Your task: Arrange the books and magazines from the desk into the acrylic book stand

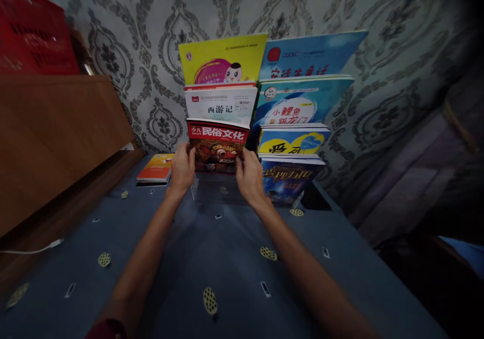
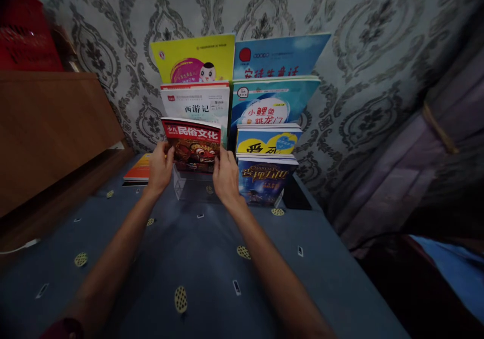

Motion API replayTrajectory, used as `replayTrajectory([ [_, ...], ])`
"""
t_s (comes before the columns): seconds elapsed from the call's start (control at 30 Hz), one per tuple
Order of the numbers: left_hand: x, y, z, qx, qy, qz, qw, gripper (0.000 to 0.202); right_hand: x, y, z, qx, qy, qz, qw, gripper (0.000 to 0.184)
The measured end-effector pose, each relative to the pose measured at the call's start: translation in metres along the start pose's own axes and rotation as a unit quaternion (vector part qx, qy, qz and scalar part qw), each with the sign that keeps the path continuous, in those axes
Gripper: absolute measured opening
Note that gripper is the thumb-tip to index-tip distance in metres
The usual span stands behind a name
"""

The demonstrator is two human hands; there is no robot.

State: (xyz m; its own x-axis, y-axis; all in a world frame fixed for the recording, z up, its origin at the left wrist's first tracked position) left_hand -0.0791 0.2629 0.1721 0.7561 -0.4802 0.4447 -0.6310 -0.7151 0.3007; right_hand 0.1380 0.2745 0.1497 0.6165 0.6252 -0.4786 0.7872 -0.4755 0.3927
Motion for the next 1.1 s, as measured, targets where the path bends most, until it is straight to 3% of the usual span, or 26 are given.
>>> replayTrajectory([
  [0.3,-0.005,-0.007,0.010,-0.010,0.019,-0.065,0.998,0.016,0.011,-0.013,0.005,-0.035,-0.018,0.059,0.997,0.037],
  [0.67,-0.007,-0.019,0.020,-0.063,0.059,-0.107,0.991,0.023,0.017,-0.024,0.005,-0.074,-0.037,0.114,0.990,0.042],
  [0.83,0.015,-0.009,0.014,-0.044,0.027,-0.112,0.992,0.049,0.014,-0.025,0.006,-0.083,-0.043,0.116,0.989,0.043],
  [0.97,0.032,-0.012,0.001,-0.101,0.017,-0.219,0.970,0.064,0.007,-0.020,0.005,-0.062,-0.027,0.099,0.993,0.046],
  [1.1,0.036,-0.013,-0.008,-0.129,0.018,-0.277,0.952,0.064,0.002,-0.015,0.004,-0.032,0.003,0.058,0.998,0.050],
])
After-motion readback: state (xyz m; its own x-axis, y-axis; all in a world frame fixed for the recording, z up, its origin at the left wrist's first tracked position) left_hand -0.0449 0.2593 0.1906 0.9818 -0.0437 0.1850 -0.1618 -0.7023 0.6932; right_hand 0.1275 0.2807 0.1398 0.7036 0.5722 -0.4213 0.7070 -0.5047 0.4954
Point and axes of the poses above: each hand's wrist, its own z-axis away from the middle knuckle, its own y-axis out of the back of the hand, x = y × z, the point moved 10 cm from there along -z, towards the middle knuckle, and after that the axes turned 1 degree about y, right-handed, at the moved point
